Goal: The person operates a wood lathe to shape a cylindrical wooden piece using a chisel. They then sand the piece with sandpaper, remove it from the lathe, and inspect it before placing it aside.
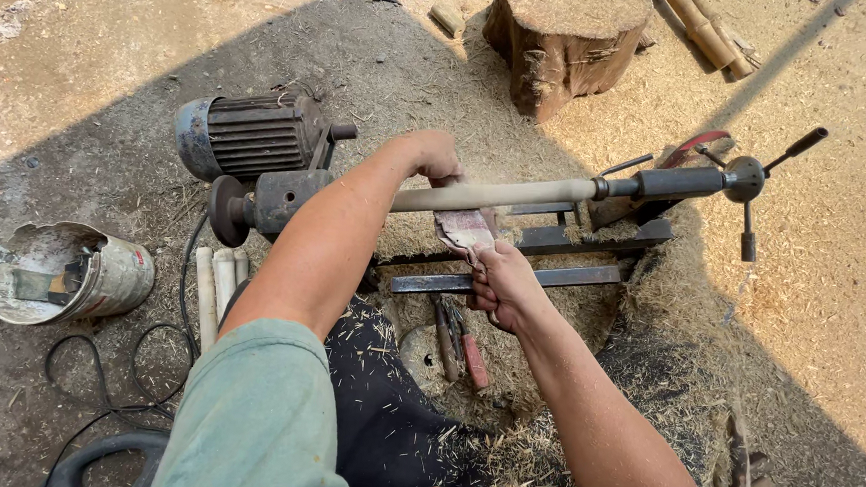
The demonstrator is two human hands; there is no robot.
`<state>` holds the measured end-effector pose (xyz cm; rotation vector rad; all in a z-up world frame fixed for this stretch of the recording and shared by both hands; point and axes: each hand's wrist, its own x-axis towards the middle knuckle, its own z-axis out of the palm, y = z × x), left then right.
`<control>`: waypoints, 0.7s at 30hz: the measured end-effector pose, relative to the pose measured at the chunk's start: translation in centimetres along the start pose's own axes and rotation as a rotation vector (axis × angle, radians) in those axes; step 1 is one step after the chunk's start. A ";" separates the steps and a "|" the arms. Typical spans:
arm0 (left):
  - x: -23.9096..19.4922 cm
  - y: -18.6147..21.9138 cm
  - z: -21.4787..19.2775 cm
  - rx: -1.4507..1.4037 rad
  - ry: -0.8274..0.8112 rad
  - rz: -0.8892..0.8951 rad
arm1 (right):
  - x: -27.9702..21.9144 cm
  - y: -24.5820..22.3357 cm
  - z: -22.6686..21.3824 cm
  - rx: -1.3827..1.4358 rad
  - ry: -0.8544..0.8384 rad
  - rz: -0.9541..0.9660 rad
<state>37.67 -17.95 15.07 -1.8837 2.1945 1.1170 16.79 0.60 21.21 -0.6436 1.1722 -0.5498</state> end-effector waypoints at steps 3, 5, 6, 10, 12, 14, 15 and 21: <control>0.0 2.1 -0.2 -0.100 0.001 -0.014 | -0.4 -0.4 -1.5 -0.020 0.023 -0.026; 0.8 3.6 0.0 0.014 0.053 0.043 | -0.9 -0.9 -2.8 -0.031 0.048 -0.039; 1.3 4.3 0.2 0.068 0.080 0.072 | -1.1 -1.3 -3.5 -0.034 0.062 -0.042; 3.1 7.3 0.7 -0.020 0.020 0.070 | -1.6 -2.1 -6.2 -0.016 0.083 -0.056; 3.8 8.6 0.7 0.083 0.021 0.082 | -1.7 -2.3 -7.1 -0.006 0.100 -0.055; 4.1 9.3 0.9 -0.013 0.005 0.102 | -1.7 -2.6 -7.9 -0.015 0.113 -0.056; 4.3 9.6 0.9 -0.061 -0.003 0.111 | -1.8 -2.8 -8.5 -0.029 0.118 -0.057; 5.5 12.3 1.6 0.059 0.089 0.149 | -1.7 -4.5 -12.0 -0.106 0.133 -0.053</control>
